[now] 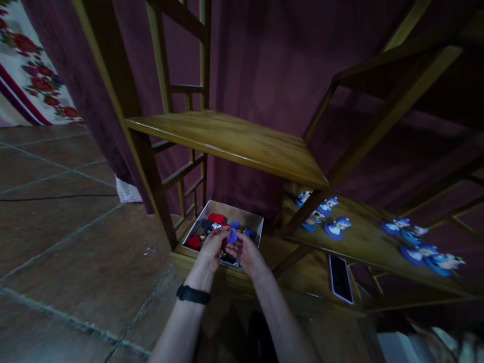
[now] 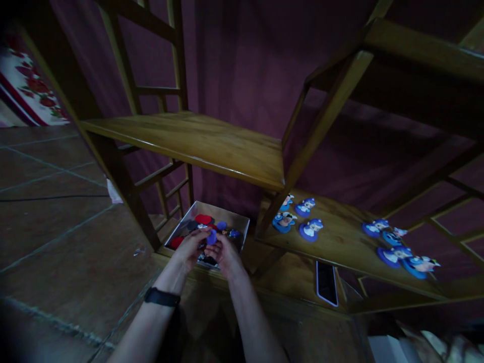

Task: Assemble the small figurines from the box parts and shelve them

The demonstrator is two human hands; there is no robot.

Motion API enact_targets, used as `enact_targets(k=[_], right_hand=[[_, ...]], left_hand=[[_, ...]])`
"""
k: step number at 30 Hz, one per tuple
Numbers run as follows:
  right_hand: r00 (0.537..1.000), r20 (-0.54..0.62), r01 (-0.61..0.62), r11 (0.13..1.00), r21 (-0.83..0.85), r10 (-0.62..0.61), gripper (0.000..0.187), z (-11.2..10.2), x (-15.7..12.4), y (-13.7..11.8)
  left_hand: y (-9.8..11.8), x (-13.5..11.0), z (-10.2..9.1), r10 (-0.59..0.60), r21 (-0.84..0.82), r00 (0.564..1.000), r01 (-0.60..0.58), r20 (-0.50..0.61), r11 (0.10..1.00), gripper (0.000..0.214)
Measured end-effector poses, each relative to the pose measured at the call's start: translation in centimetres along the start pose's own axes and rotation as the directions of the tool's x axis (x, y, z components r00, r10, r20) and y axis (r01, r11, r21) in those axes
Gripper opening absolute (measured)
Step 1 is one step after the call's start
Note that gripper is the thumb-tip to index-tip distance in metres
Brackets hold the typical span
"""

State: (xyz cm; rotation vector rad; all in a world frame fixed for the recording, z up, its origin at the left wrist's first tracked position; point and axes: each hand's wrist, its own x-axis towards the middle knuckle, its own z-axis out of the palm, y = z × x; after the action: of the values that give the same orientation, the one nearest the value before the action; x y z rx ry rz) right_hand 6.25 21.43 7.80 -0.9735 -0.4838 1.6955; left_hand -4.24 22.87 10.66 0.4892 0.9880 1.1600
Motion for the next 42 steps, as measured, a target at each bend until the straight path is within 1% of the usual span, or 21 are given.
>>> enact_targets(k=[3,5,7,9,10,11,13,14,16,18,21,23,25,27,29,31,33,34,36,38,42], right_hand=[[0.998,0.040,0.045,0.999,0.003,-0.045,0.027,0.6,0.2,0.4],[0.995,0.054,0.084,0.995,-0.045,-0.081,0.031,0.5,0.8,0.5],[0.989,0.067,0.141,0.975,-0.171,-0.131,0.036,0.0,1.8,0.3],[0.970,0.058,0.238,0.875,-0.421,-0.235,0.035,-0.8,3.1,-0.4],[0.946,0.035,0.281,0.762,-0.584,-0.321,0.029,-1.3,3.7,-0.8],[0.916,0.023,0.280,0.599,-0.750,-0.399,0.023,-1.8,4.4,-1.3],[0.872,0.033,0.160,0.221,-0.962,-0.489,0.025,-2.7,5.5,-2.0],[0.868,0.044,0.082,0.056,-0.995,-0.495,0.029,-3.0,6.0,-2.2],[0.885,0.053,-0.047,-0.202,-0.978,-0.462,0.032,-3.5,6.7,-2.2],[0.907,0.035,-0.131,-0.359,-0.924,-0.420,0.030,-3.7,7.1,-1.6],[0.902,-0.001,-0.203,-0.424,-0.883,-0.431,0.029,-3.4,7.5,-0.5],[0.889,-0.010,-0.216,-0.399,-0.891,-0.458,0.031,-3.2,7.6,-0.2],[0.867,-0.005,-0.177,-0.298,-0.938,-0.499,0.031,-2.8,7.4,-0.3],[0.837,-0.032,-0.048,-0.015,-0.999,-0.547,0.032,-2.6,6.7,-0.6],[0.826,-0.090,0.102,0.305,-0.947,-0.557,0.033,-2.4,5.4,-0.8],[0.855,-0.112,0.191,0.509,-0.839,-0.506,0.032,-2.3,3.5,-0.8],[0.916,-0.098,0.267,0.772,-0.577,-0.390,0.031,-2.2,1.4,-0.6],[0.935,-0.077,0.278,0.847,-0.453,-0.347,0.029,-2.2,0.5,-0.5],[0.948,-0.063,0.285,0.919,-0.273,-0.313,0.027,-2.1,-0.9,-0.4],[0.943,-0.073,0.303,0.929,-0.213,-0.324,0.028,-2.0,-1.7,-0.6],[0.928,-0.047,0.336,0.886,-0.318,-0.369,0.033,-1.7,-2.0,-1.2]], left_hand=[[-0.1,0.0,0.1,-0.003,-0.006,0.997,0.003,0.075,1.000,0.016],[0.1,0.0,0.1,0.021,-0.062,0.997,-0.017,0.070,0.998,0.015],[0.4,0.2,-0.1,0.046,-0.130,0.999,-0.045,0.004,0.990,0.015],[0.8,0.6,-0.5,0.052,-0.196,0.996,-0.064,-0.067,0.979,0.012],[1.0,0.7,-0.8,0.048,-0.227,0.996,-0.065,-0.079,0.972,0.011],[1.3,0.9,-1.0,0.039,-0.257,0.997,-0.057,-0.071,0.965,0.012],[1.6,1.2,-1.4,0.019,-0.307,1.000,-0.023,-0.016,0.952,0.017],[1.8,1.2,-1.6,0.010,-0.320,1.000,-0.007,0.009,0.947,0.019],[1.9,1.3,-1.8,-0.003,-0.330,1.000,0.011,0.024,0.944,0.021],[1.9,1.2,-2.0,-0.002,-0.324,1.000,0.008,0.020,0.946,0.024],[2.0,1.0,-2.2,-0.005,-0.313,1.000,0.008,0.012,0.950,0.027],[2.2,0.9,-2.2,-0.021,-0.329,1.000,0.016,-0.011,0.944,0.026],[2.4,0.8,-2.3,-0.041,-0.361,0.998,0.025,-0.039,0.932,0.021],[2.6,0.7,-2.3,-0.054,-0.379,0.997,0.028,-0.059,0.925,0.016],[2.6,0.7,-2.3,-0.059,-0.386,0.996,0.027,-0.070,0.922,0.013],[2.5,0.6,-2.2,-0.064,-0.390,0.995,0.028,-0.078,0.920,0.013],[2.2,0.6,-2.0,-0.066,-0.377,0.995,0.031,-0.081,0.926,0.012],[1.9,0.5,-1.9,-0.065,-0.359,0.995,0.033,-0.076,0.933,0.011],[1.3,0.3,-1.5,-0.056,-0.313,0.997,0.037,-0.051,0.949,0.009],[0.6,0.1,-1.0,-0.056,-0.273,0.998,0.051,-0.009,0.961,0.009],[-0.5,-0.1,-0.1,-0.081,-0.221,0.995,0.093,0.060,0.971,0.011]])
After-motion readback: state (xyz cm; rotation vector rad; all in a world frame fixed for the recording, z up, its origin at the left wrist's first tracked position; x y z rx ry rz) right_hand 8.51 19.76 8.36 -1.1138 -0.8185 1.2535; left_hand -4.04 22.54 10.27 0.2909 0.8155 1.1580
